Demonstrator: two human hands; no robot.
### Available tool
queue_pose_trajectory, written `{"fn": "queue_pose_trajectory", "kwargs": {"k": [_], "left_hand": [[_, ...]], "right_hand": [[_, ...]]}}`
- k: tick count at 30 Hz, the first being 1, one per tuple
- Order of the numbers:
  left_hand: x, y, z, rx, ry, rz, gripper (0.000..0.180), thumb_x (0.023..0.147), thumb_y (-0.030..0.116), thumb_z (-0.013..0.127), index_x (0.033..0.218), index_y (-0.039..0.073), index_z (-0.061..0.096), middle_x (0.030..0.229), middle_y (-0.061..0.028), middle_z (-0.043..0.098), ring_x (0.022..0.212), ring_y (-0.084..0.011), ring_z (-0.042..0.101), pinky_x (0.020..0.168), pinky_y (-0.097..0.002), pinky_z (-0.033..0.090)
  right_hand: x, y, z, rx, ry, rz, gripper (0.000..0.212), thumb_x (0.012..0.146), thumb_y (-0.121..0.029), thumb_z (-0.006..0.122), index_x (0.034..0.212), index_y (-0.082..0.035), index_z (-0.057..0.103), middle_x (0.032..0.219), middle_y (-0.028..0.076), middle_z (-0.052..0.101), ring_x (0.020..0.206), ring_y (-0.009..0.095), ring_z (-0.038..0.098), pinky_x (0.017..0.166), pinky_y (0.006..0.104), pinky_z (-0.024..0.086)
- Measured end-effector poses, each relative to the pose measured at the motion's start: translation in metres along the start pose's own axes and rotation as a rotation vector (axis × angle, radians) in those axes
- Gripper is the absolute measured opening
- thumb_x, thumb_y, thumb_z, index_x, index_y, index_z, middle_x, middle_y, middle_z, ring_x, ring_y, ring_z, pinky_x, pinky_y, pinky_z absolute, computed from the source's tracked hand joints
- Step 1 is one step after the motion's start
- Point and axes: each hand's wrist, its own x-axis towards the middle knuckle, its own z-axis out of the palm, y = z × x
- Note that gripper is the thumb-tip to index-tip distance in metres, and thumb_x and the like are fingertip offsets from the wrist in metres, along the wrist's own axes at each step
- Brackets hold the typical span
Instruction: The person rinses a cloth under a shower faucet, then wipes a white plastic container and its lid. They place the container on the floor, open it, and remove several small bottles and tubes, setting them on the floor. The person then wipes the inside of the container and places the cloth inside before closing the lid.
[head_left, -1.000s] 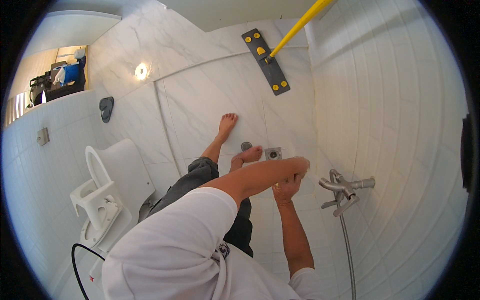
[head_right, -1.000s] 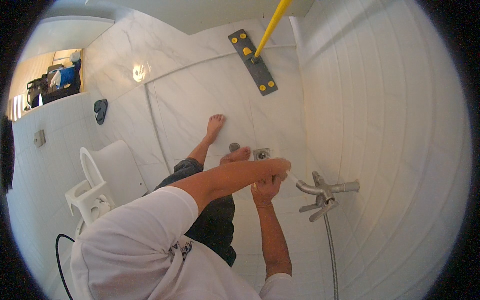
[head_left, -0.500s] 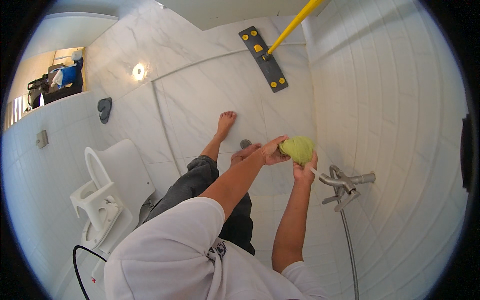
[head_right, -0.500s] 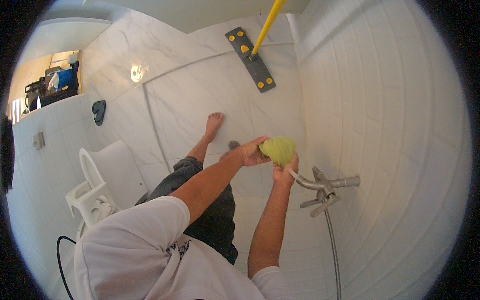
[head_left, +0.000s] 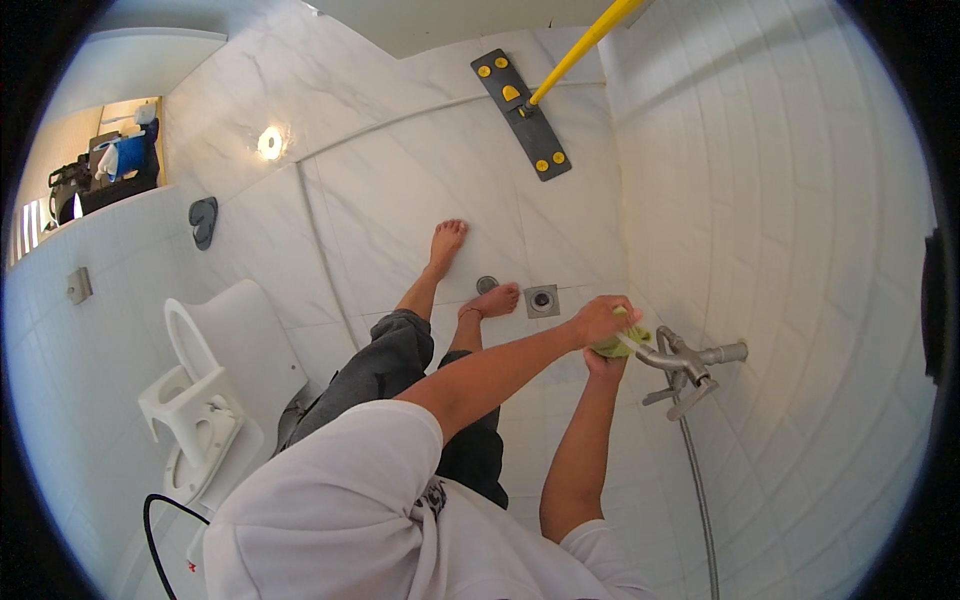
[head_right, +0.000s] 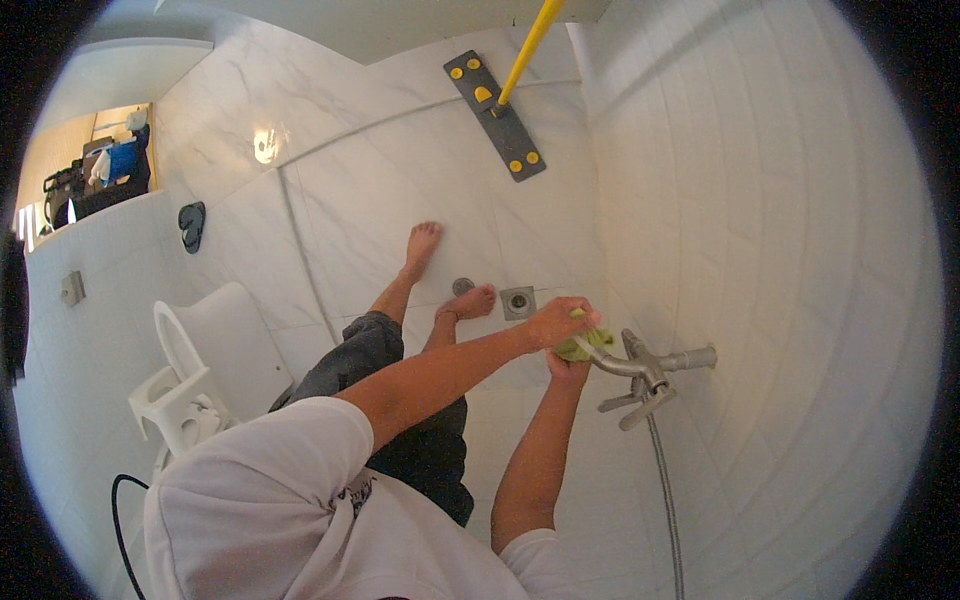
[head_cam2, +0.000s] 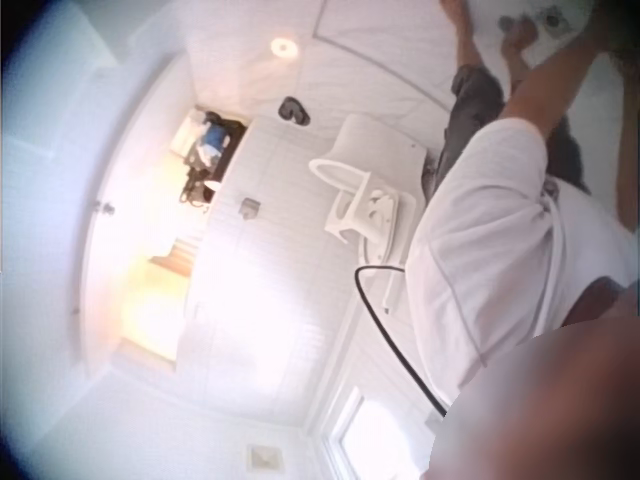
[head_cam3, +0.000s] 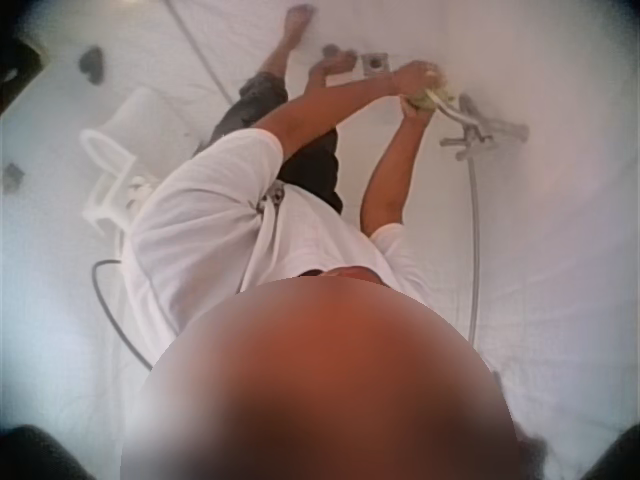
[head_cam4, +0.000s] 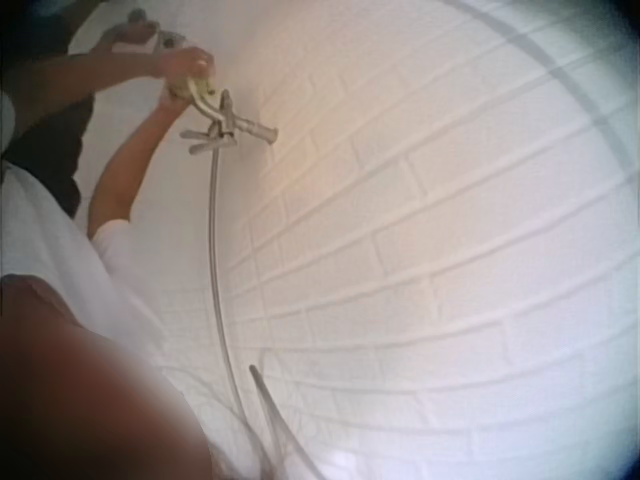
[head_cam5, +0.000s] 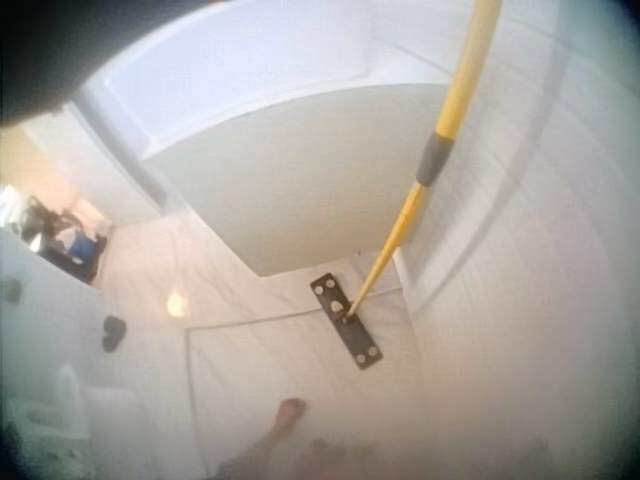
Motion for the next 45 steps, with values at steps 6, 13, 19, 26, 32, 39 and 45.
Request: {"fn": "queue_pose_trajectory", "kwargs": {"k": [6, 13, 19, 26, 32, 39, 45], "left_hand": [[0.007, -0.047, -0.011, 0.212, 0.844, -0.291, 0.041, 0.077, 0.043, 0.052, 0.081, 0.003, 0.059, 0.083, -0.0189, 0.058, 0.084, -0.0338, 0.055, 0.072, -0.0408, 0.044], [-0.008, -0.016, 0.019, 0.453, 0.504, -0.105, 0.036, 0.078, 0.04, 0.048, 0.081, 0.005, 0.058, 0.071, -0.0163, 0.06, 0.07, -0.0345, 0.058, 0.066, -0.0426, 0.046], [-0.026, 0.015, 0.03, 0.562, 0.131, 0.195, 0.031, 0.065, 0.034, 0.062, 0.082, 0.008, 0.056, 0.083, -0.015, 0.059, 0.078, -0.0319, 0.058, 0.068, -0.0395, 0.047], [0.002, -0.028, 0.013, 0.31, -0.17, 0.196, 0.033, 0.069, 0.028, 0.063, 0.093, 0.009, 0.053, 0.092, -0.0127, 0.055, 0.082, -0.0276, 0.056, 0.074, -0.0389, 0.044], [0.015, -0.006, -0.038, -0.459, 0.05, -0.383, 0.031, 0.078, 0.03, 0.058, 0.102, 0.012, 0.051, 0.097, -0.0053, 0.054, 0.089, -0.02, 0.051, 0.079, -0.0374, 0.042], [-0.003, -0.015, -0.041, -1.198, -0.117, -0.236, 0.032, 0.08, 0.033, 0.056, 0.104, 0.012, 0.049, 0.097, -0.0044, 0.055, 0.096, -0.0193, 0.051, 0.083, -0.0361, 0.042], [0.005, -0.026, -0.037, -1.118, -0.28, -0.379, 0.037, 0.084, 0.038, 0.048, 0.105, 0.008, 0.05, 0.105, -0.0058, 0.053, 0.105, -0.0202, 0.047, 0.089, -0.0366, 0.039]], "right_hand": [[-0.031, 0.049, 0.078, -0.949, 0.606, -0.698, 0.026, 0.083, -0.024, 0.05, 0.091, 0.001, 0.051, 0.085, 0.015, 0.055, 0.076, 0.023, 0.054, 0.069, 0.0371, 0.046], [0.004, 0.013, 0.022, -1.165, 0.465, -0.72, 0.031, 0.081, -0.027, 0.051, 0.096, 0.0, 0.052, 0.087, 0.016, 0.057, 0.077, 0.026, 0.055, 0.068, 0.0379, 0.046], [-0.009, 0.003, 0.026, -0.3, 0.111, -0.257, 0.036, 0.08, -0.031, 0.05, 0.101, -0.002, 0.052, 0.095, 0.015, 0.056, 0.086, 0.027, 0.054, 0.076, 0.0402, 0.045], [-0.011, 0.007, 0.037, 0.0, -0.051, 0.048, 0.039, 0.079, -0.034, 0.05, 0.104, -0.003, 0.052, 0.1, 0.014, 0.056, 0.093, 0.027, 0.053, 0.081, 0.0419, 0.043], [0.011, -0.012, 0.015, -0.107, -0.044, -0.005, 0.041, 0.078, -0.036, 0.05, 0.103, -0.003, 0.052, 0.107, 0.015, 0.054, 0.101, 0.029, 0.051, 0.087, 0.0466, 0.04], [0.006, 0.012, 0.064, 0.166, 0.083, -0.032, 0.038, 0.079, -0.032, 0.048, 0.105, -0.004, 0.051, 0.108, 0.014, 0.053, 0.102, 0.03, 0.049, 0.088, 0.0455, 0.039], [-0.023, 0.029, 0.079, -0.541, 0.368, -0.622, 0.024, 0.08, -0.025, 0.053, 0.09, -0.003, 0.051, 0.09, 0.013, 0.054, 0.089, 0.026, 0.052, 0.08, 0.0395, 0.042]]}}
